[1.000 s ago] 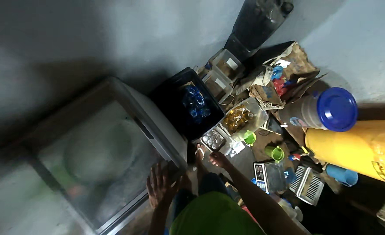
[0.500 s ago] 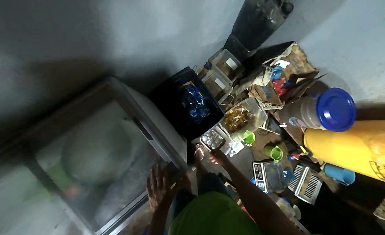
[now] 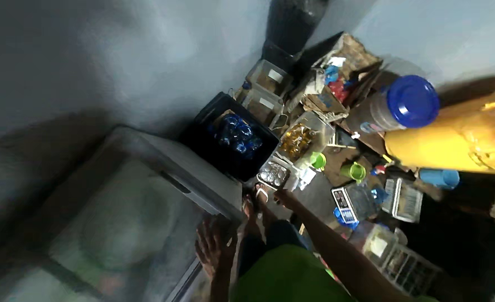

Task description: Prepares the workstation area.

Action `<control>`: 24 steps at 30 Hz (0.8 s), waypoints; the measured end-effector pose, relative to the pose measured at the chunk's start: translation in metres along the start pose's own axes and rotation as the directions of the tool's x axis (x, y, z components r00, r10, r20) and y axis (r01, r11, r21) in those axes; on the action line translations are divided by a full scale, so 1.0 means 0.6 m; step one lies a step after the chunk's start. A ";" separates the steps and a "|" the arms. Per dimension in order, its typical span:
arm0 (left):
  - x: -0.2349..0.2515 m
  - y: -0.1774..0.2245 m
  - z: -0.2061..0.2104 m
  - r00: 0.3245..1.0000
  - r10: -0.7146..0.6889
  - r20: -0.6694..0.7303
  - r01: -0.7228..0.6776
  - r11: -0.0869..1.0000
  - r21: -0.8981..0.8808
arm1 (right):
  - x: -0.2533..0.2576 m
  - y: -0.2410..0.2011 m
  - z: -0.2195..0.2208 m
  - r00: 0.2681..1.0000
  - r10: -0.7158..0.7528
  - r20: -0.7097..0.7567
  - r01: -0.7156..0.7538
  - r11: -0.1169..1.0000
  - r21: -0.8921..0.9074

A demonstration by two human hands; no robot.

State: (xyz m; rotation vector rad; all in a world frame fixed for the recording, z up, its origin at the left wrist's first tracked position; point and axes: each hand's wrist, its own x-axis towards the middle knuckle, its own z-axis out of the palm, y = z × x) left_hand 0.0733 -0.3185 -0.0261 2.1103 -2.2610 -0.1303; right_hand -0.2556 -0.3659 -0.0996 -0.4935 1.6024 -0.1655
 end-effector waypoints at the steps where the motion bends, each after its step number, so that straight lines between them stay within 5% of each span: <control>1: -0.003 -0.001 -0.005 1.000 0.002 0.026 -0.002 1.000 -0.009 | -0.019 0.013 0.006 1.000 -0.014 -0.003 0.014 1.000 0.021; 5: 0.006 -0.005 -0.024 0.988 -0.007 0.155 0.029 0.989 -0.145 | -0.104 0.100 0.032 0.992 -0.092 -0.082 0.103 0.985 0.140; 9: 0.079 -0.015 -0.077 0.981 0.066 0.180 0.014 0.911 -0.412 | -0.160 0.225 0.043 0.963 0.024 -0.268 0.011 0.992 0.128; 12: 0.228 0.008 -0.142 0.982 0.185 -0.033 -0.176 0.846 -0.503 | -0.175 0.292 0.022 0.901 0.187 -0.390 -0.073 0.954 0.290; 16: 0.464 0.076 -0.244 0.923 0.265 -0.278 -0.378 0.759 -0.530 | -0.168 0.315 -0.031 0.914 0.237 -0.329 -0.133 0.941 0.311; 21: 0.772 0.198 -0.426 0.738 0.575 -0.352 -0.659 0.727 -0.194 | -0.075 0.260 -0.094 0.946 0.205 -0.251 -0.128 0.948 0.290; 22: 0.827 0.222 -0.445 0.722 0.615 -0.315 -0.666 0.742 -0.079 | -0.046 0.243 -0.104 0.953 0.210 -0.218 -0.131 0.936 0.328; 23: 0.861 0.265 -0.450 0.781 0.553 -0.292 -0.575 0.818 0.010 | -0.016 0.218 -0.116 0.960 0.216 -0.178 -0.141 0.922 0.359; 24: 0.870 0.357 -0.442 0.916 0.230 -0.328 -0.249 0.968 -0.017 | 0.017 0.194 -0.127 0.969 0.205 -0.138 -0.141 0.917 0.373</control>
